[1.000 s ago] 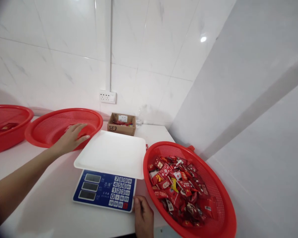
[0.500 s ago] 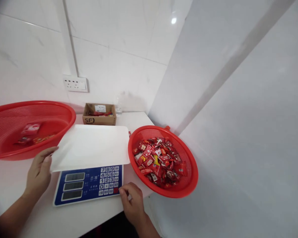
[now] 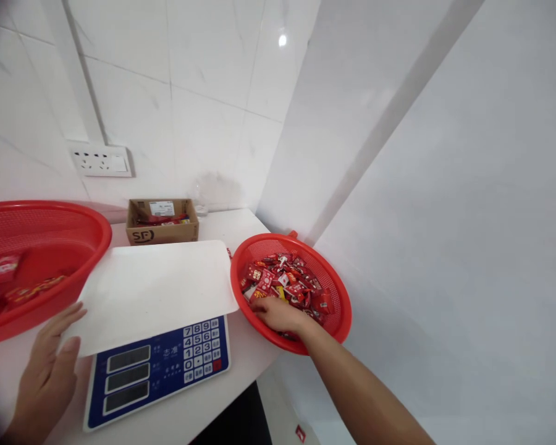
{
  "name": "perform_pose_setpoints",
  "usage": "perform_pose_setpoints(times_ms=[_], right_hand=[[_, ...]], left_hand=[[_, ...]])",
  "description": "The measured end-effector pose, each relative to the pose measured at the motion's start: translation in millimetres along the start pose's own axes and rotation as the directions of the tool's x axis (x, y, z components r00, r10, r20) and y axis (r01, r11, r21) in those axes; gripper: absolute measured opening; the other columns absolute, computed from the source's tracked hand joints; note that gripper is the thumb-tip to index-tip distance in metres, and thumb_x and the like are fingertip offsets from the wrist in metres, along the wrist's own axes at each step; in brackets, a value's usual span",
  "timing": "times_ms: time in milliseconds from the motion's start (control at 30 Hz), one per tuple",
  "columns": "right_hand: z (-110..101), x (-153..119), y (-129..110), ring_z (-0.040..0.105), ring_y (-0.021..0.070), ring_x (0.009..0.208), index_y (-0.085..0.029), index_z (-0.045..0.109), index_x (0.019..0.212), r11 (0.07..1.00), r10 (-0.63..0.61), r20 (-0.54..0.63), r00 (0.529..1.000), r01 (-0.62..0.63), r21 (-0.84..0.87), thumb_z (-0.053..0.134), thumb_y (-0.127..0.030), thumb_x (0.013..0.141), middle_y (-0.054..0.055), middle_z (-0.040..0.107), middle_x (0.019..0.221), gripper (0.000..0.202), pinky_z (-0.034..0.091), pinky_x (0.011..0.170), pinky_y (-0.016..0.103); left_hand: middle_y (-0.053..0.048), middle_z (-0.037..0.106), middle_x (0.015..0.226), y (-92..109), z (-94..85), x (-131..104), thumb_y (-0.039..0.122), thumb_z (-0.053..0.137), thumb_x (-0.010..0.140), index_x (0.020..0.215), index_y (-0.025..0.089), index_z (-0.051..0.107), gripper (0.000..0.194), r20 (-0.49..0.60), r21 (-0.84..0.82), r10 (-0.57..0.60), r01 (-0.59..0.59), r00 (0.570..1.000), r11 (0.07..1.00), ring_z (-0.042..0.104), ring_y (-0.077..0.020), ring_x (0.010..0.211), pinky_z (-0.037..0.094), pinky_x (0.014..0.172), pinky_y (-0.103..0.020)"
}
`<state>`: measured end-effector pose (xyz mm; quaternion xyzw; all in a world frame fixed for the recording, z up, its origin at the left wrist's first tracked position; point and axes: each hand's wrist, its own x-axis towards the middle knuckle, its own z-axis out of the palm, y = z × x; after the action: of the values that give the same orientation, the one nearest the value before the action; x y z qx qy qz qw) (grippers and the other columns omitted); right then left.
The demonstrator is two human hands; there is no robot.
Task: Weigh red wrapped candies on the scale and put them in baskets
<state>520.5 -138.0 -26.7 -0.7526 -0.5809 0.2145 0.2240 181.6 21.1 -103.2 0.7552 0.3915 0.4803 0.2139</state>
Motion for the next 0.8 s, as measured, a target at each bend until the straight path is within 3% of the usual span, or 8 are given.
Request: perform_pose_setpoints(times_ms=[133, 233, 367, 467, 633, 800], right_hand=[[4, 19, 9, 0.067, 0.0174, 0.072, -0.02, 0.073, 0.084, 0.988, 0.099, 0.143, 0.985, -0.08, -0.133, 0.065, -0.015, 0.071, 0.001, 0.074, 0.082, 0.016, 0.051, 0.069, 0.027], [0, 36, 16, 0.066, 0.018, 0.084, -0.018, 0.068, 0.098, 0.943, 0.221, 0.181, 0.958, -0.162, -0.292, 0.067, -0.026, 0.079, 0.005, 0.071, 0.096, 0.021, 0.051, 0.078, 0.033], [-13, 61, 25, 0.061, 0.0197, 0.099, -0.016, 0.059, 0.112, 0.839, 0.329, 0.042, 0.943, -0.272, -0.47, 0.055, -0.035, 0.09, 0.008, 0.061, 0.114, 0.029, 0.049, 0.086, 0.042], [-19, 79, 31, 0.051, 0.0253, 0.116, -0.02, 0.05, 0.125, 0.817, 0.273, -0.045, 0.961, -0.256, -0.517, 0.054, -0.034, 0.09, 0.01, 0.048, 0.133, 0.038, 0.042, 0.096, 0.049], [-4, 100, 38, 0.039, 0.0308, 0.128, -0.02, 0.043, 0.133, 0.82, 0.22, 0.036, 0.975, -0.165, -0.548, 0.058, -0.035, 0.088, 0.01, 0.037, 0.144, 0.05, 0.032, 0.103, 0.056], [14, 98, 35, 0.048, 0.0275, 0.12, -0.019, 0.049, 0.128, 0.818, 0.189, 0.061, 0.98, -0.123, -0.561, 0.057, -0.033, 0.089, 0.01, 0.046, 0.136, 0.043, 0.04, 0.098, 0.053]], left_hand=[[-0.008, 0.049, 0.133, -4, 0.9, -1, 0.033, 0.038, 0.087, 0.124, 0.028, 0.048, 0.039, -0.015, 0.006, 0.014, -0.014, 1.0, 1.0, 0.043, -0.0327, 0.127, 0.032, 0.107, -0.054], [-0.016, 0.05, 0.13, -6, 0.9, -2, 0.035, 0.036, 0.089, 0.117, 0.017, 0.051, 0.037, -0.008, 0.006, 0.001, -0.001, 1.0, 1.0, 0.043, -0.033, 0.126, 0.033, 0.106, -0.054], [-0.014, 0.05, 0.13, -7, 1.7, -2, 0.038, 0.036, 0.089, 0.114, 0.019, 0.051, 0.035, -0.013, 0.008, 0.005, -0.004, 1.0, 1.0, 0.044, -0.0309, 0.125, 0.033, 0.105, -0.052], [-0.013, 0.05, 0.13, -8, 2.6, -2, 0.039, 0.037, 0.089, 0.114, 0.019, 0.052, 0.035, -0.014, 0.004, 0.008, -0.008, 1.0, 1.0, 0.044, -0.0305, 0.125, 0.033, 0.106, -0.052], [-0.013, 0.05, 0.129, -10, 2.5, -3, 0.041, 0.037, 0.089, 0.113, 0.019, 0.052, 0.036, -0.025, 0.0, 0.011, -0.011, 1.0, 1.0, 0.045, -0.0307, 0.124, 0.034, 0.105, -0.051], [-0.014, 0.05, 0.13, -9, 2.4, -3, 0.041, 0.037, 0.09, 0.114, 0.018, 0.052, 0.037, -0.013, 0.002, 0.001, -0.001, 1.0, 1.0, 0.045, -0.0309, 0.123, 0.034, 0.104, -0.052]])
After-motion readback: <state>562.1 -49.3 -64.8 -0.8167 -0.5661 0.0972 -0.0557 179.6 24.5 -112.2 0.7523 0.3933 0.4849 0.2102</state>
